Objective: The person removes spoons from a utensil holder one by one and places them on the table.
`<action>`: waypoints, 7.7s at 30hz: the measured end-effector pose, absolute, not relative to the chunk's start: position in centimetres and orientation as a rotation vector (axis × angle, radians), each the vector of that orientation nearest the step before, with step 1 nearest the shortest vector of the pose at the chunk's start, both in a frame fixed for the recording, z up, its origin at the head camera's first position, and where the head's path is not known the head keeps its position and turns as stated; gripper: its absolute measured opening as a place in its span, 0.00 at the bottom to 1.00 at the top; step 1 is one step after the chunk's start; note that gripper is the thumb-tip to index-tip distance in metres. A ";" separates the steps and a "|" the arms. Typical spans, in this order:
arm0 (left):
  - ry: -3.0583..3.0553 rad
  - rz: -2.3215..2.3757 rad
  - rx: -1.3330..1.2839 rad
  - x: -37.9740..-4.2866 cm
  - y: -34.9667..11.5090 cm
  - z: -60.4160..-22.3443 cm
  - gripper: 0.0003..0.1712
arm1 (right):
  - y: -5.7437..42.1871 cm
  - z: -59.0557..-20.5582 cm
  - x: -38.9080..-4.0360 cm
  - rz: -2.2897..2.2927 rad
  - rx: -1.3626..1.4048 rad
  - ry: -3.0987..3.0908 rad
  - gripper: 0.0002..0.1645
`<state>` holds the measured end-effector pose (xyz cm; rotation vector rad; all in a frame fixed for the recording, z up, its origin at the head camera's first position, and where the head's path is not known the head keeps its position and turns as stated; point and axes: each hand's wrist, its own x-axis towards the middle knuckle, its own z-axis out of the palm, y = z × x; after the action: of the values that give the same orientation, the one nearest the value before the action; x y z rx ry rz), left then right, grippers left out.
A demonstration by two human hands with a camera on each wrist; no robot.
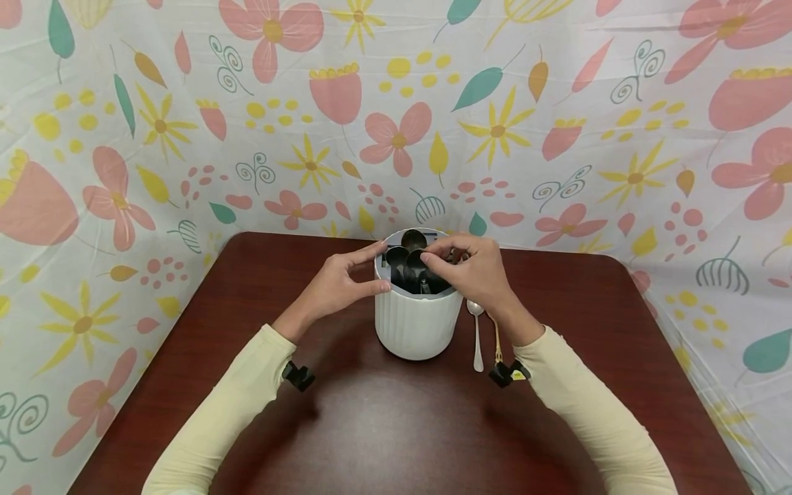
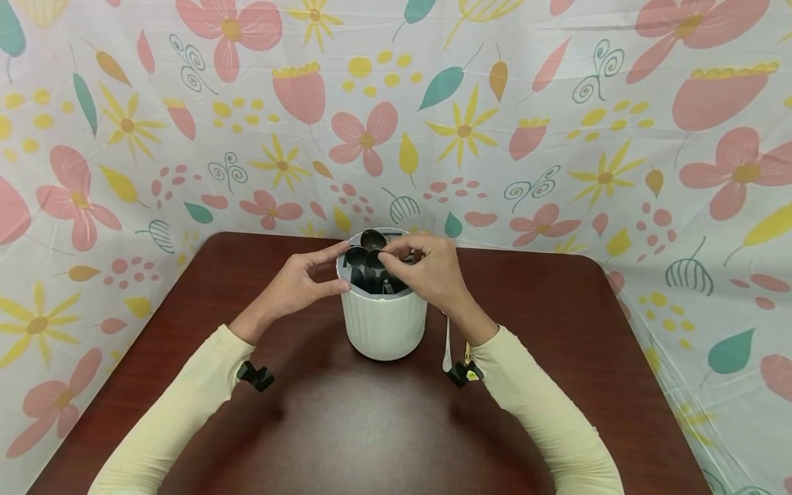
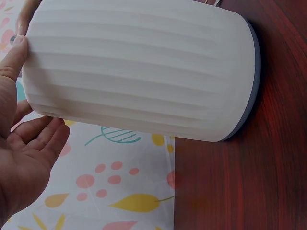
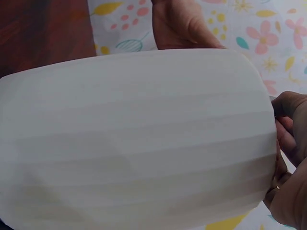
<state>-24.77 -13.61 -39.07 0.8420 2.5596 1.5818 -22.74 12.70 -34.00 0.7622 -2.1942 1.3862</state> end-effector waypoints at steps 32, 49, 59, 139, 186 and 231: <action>2.554 1.572 0.831 -24.7 -13.9 -38.7 0.43 | 14.1 -27.2 -24.8 1.393 0.778 -1.905 0.02; 2.555 1.571 0.845 -24.8 -13.8 -39.0 0.42 | 18.3 -23.1 -24.7 1.587 0.590 -1.831 0.07; 2.553 1.582 0.853 -24.9 -13.9 -39.0 0.42 | 23.3 -24.0 -26.6 1.606 0.484 -1.898 0.11; 2.552 1.605 0.811 -25.0 -13.6 -39.3 0.41 | 34.9 -49.9 -29.1 1.188 0.307 -2.784 0.14; 2.577 1.599 0.844 -25.0 -13.6 -39.3 0.42 | 35.1 -51.8 -29.3 0.977 0.252 -2.768 0.17; 2.539 1.625 0.819 -25.0 -13.6 -39.3 0.43 | 20.7 -30.9 -26.7 1.088 0.875 -2.412 0.14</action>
<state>-24.99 -13.62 -39.33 0.8188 2.5387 1.6245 -26.70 20.68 -30.95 0.8746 -2.4116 1.0881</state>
